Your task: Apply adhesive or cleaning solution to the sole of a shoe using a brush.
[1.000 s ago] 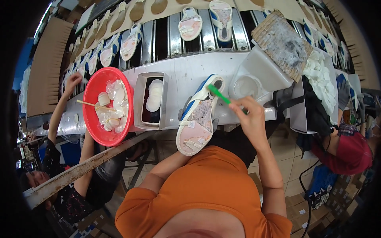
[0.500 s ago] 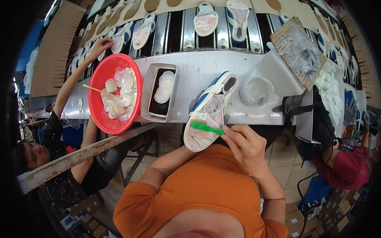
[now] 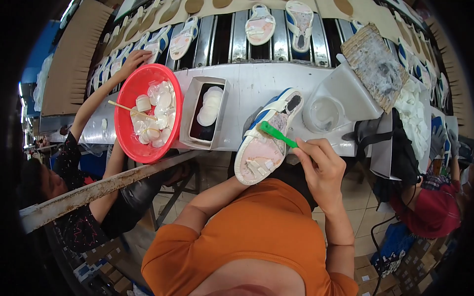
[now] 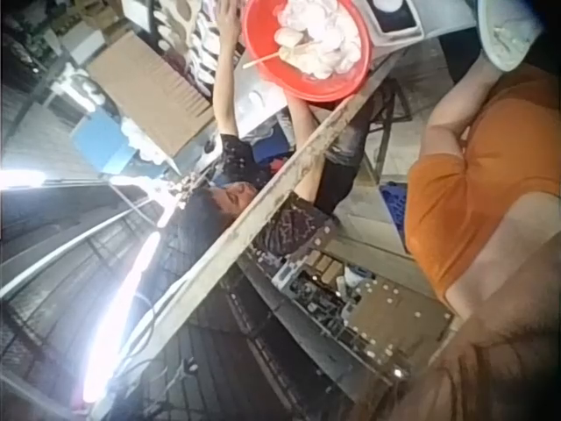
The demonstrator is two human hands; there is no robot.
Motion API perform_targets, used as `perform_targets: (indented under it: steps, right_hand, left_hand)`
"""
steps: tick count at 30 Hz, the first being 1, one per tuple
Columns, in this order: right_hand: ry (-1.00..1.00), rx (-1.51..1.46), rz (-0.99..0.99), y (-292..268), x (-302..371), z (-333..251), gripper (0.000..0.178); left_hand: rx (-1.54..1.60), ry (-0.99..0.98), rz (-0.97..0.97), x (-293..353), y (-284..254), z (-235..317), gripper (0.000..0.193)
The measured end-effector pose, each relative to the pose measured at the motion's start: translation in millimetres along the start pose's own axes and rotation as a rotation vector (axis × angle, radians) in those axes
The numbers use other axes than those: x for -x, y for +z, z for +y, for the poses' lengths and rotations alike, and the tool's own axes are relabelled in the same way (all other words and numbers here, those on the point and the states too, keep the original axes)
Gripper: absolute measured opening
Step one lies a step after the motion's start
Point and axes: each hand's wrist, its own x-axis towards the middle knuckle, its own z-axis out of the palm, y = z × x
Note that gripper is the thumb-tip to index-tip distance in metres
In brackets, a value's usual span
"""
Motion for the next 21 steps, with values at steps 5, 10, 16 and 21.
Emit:
perform_targets:
  steps: [5, 10, 16, 21]
  right_hand:
    - [-0.115, 0.042, -0.050, -0.7, 8.8, -10.9, 0.019]
    - [-0.007, 0.025, 0.031, -1.0, -0.4, -2.8, 0.021]
    - [-0.366, 0.054, -0.177, -3.6, -0.9, -32.9, 0.023]
    - [-0.193, 0.059, 0.020, -5.5, -14.8, -19.7, 0.017]
  left_hand:
    - [0.044, -0.016, -0.041, 0.8, -0.6, 0.1, 0.047]
    - [0.461, 0.103, -0.163, -7.1, -1.2, -12.0, 0.045]
    - [0.492, 0.113, -0.019, -15.1, -3.6, -1.2, 0.063]
    - [0.028, 0.200, 0.052, -34.2, -17.8, -31.1, 0.072]
